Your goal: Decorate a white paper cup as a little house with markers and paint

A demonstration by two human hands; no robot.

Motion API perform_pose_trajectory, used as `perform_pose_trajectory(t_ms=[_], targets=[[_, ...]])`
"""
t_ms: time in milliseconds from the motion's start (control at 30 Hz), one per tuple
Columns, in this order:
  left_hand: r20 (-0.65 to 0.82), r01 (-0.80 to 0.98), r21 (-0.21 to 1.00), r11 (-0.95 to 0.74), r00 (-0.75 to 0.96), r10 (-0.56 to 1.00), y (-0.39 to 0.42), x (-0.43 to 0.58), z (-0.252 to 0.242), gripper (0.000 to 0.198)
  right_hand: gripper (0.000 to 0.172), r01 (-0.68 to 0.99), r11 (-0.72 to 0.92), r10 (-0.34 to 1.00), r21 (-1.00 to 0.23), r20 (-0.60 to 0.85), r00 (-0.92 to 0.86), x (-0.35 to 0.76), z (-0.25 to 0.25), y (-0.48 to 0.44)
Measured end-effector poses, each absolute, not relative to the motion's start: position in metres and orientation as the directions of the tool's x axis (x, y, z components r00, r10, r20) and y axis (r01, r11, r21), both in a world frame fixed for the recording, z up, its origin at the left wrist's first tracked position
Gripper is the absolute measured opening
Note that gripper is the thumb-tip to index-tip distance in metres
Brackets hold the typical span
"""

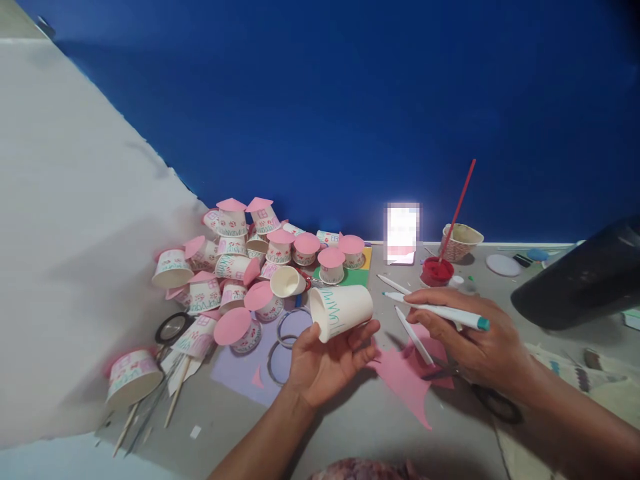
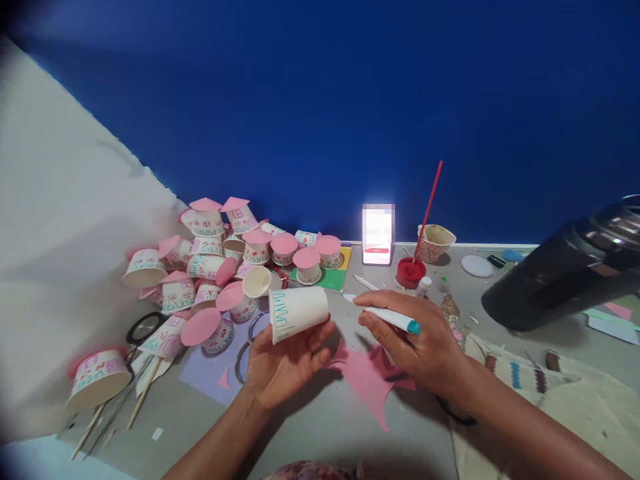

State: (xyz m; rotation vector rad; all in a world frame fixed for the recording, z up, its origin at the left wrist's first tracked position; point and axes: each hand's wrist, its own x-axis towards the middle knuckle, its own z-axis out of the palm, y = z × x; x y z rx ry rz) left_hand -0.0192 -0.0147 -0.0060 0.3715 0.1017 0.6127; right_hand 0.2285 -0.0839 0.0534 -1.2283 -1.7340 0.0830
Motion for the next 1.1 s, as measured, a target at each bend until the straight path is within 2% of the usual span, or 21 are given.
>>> perform_pose_trajectory(t_ms=[167, 367, 467, 567, 633, 733, 800, 900, 967, 1033, 1100], targets=[[-0.024, -0.582, 0.417, 0.698, 0.761, 0.648, -0.016, -0.016, -0.007, 0.053, 0.016, 0.691, 0.466, 0.761, -0.552, 0.649, 0.005, 0.228, 0.049, -0.080], [-0.110, -0.544, 0.328, 0.772, 0.790, 0.603, -0.017, -0.012, -0.007, 0.041, 0.016, 0.619, 0.588, 0.713, -0.521, 0.696, -0.092, 0.224, 0.050, -0.088], [-0.148, -0.510, 0.280, 0.813, 0.814, 0.561, -0.022, -0.009, -0.008, 0.046, 0.021, 0.607, 0.494, 0.772, -0.622, 0.635, 0.022, 0.222, 0.049, -0.090], [-0.142, -0.487, 0.289, 0.824, 0.830, 0.540, -0.028, -0.006, -0.009, 0.052, 0.022, 0.558, 0.293, 0.866, -0.776, 0.463, 0.189, 0.219, 0.046, -0.085], [-0.146, -0.499, 0.351, 0.792, 0.806, 0.573, -0.033, -0.004, -0.008, 0.056, 0.027, 0.525, 0.201, 0.909, -0.827, 0.358, 0.215, 0.217, 0.042, -0.081], [-0.171, -0.517, 0.509, 0.689, 0.724, 0.669, -0.039, -0.001, -0.003, 0.078, 0.065, 0.521, 0.173, 0.948, -0.836, 0.285, 0.144, 0.212, 0.034, -0.077], [-0.185, -0.494, 0.613, 0.616, 0.669, 0.720, -0.040, 0.001, 0.001, 0.092, 0.081, 0.529, 0.204, 0.960, -0.823, 0.276, 0.058, 0.211, 0.030, -0.077], [-0.154, -0.426, 0.743, 0.516, 0.641, 0.752, -0.036, -0.001, 0.005, 0.099, 0.083, 0.553, 0.273, 0.953, -0.787, 0.300, -0.043, 0.214, 0.027, -0.079], [-0.073, -0.384, 0.829, 0.406, 0.646, 0.760, -0.029, -0.007, 0.006, 0.101, 0.082, 0.607, 0.320, 0.937, -0.728, 0.336, -0.091, 0.218, 0.027, -0.079], [0.036, -0.327, 0.919, 0.222, 0.628, 0.777, -0.022, -0.015, 0.007, 0.102, 0.081, 0.669, 0.391, 0.909, -0.633, 0.379, -0.173, 0.221, 0.029, -0.077], [0.124, -0.183, 0.983, -0.011, 0.618, 0.776, -0.016, -0.024, 0.010, 0.100, 0.078, 0.699, 0.465, 0.875, -0.543, 0.399, -0.272, 0.221, 0.029, -0.076]])
